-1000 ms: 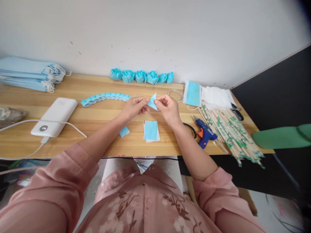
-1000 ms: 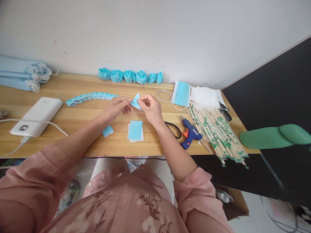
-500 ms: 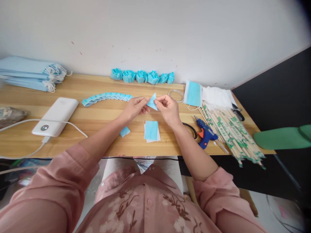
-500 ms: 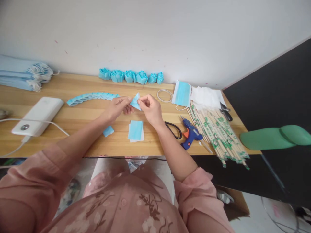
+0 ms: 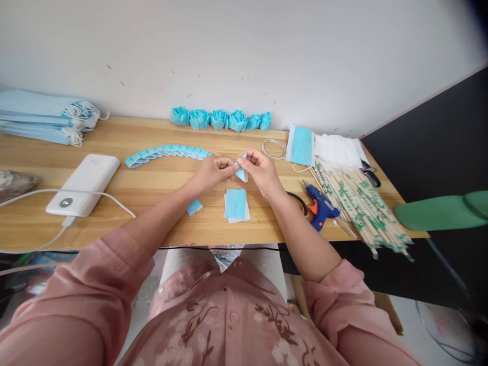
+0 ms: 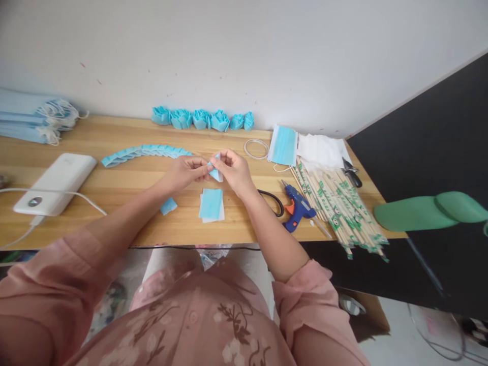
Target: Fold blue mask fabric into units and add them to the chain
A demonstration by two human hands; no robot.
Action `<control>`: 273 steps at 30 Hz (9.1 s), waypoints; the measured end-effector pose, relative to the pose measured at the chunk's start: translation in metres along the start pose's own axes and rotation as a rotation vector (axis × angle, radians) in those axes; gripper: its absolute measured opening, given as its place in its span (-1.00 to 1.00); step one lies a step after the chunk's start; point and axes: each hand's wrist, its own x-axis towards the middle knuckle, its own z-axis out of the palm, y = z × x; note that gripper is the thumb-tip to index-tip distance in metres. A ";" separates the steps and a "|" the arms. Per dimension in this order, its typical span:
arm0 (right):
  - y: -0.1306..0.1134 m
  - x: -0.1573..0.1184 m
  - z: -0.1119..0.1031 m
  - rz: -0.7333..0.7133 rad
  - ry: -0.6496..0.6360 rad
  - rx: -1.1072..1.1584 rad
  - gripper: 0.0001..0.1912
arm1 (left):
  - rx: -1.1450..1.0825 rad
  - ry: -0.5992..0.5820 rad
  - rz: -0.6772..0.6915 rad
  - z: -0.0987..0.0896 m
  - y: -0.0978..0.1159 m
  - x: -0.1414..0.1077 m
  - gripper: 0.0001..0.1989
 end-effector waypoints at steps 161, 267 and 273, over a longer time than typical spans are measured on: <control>-0.001 0.000 0.000 -0.030 0.070 0.045 -0.62 | -0.270 0.214 -0.036 0.000 -0.004 0.004 -0.63; -0.002 -0.005 -0.007 -0.260 -0.170 -0.576 -0.23 | 0.064 -0.115 -0.044 -0.026 0.002 0.004 -0.69; 0.002 -0.004 -0.009 -0.296 -0.136 -0.589 -0.22 | 0.116 -0.112 -0.033 -0.027 0.003 0.003 -0.71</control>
